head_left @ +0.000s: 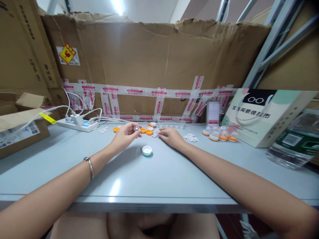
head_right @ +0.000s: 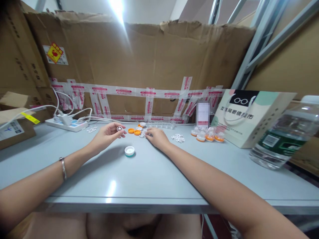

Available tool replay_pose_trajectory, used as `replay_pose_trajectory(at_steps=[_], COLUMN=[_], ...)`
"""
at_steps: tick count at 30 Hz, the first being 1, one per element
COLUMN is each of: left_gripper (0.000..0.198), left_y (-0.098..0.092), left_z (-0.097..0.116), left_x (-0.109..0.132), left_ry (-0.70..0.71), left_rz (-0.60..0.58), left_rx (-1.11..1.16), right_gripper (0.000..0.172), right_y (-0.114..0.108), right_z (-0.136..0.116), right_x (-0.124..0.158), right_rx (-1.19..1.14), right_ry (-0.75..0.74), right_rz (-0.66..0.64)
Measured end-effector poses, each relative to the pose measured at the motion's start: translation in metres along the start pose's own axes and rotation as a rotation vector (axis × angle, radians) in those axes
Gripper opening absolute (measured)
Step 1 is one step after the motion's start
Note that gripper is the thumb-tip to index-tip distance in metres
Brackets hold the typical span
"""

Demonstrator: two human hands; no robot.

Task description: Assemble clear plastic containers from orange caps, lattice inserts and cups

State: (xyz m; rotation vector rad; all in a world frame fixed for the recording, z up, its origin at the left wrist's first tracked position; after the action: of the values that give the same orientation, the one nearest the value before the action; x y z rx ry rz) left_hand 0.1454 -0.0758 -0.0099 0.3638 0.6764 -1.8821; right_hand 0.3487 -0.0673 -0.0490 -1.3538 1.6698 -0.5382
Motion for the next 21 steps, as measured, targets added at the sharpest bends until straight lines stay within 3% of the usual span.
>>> replay_pose_trajectory(at_steps=[10,16,21], left_gripper=[0.028,0.027,0.020], left_y=[-0.001,-0.001,0.003], left_z=[-0.010,-0.009,-0.012], left_x=[-0.001,0.000,0.002], left_ry=[-0.010,-0.027,-0.046], left_rz=[-0.047,-0.067,-0.171], left_rx=[-0.015,-0.031,-0.028], right_gripper=[0.009,0.020,0.027], right_y=[-0.009,-0.011,-0.013], right_z=[-0.004,0.004,0.005], right_x=[0.004,0.003,0.005], right_rx=[-0.103,-0.230,-0.314], right_ry=[0.073,0.235,0.319], right_rz=[-0.005,-0.063,-0.099])
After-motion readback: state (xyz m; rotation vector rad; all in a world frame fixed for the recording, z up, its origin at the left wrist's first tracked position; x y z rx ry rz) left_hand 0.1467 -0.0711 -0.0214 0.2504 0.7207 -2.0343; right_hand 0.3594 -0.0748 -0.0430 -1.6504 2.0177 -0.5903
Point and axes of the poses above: each hand's wrist, its own x-axis away from the middle knuckle, its own y-axis out of the palm, z = x × y, the point moved 4 cm from there along -x, towards the middle knuckle, and after that the axes turned 10 degrees about y, right-handed, at the moved point
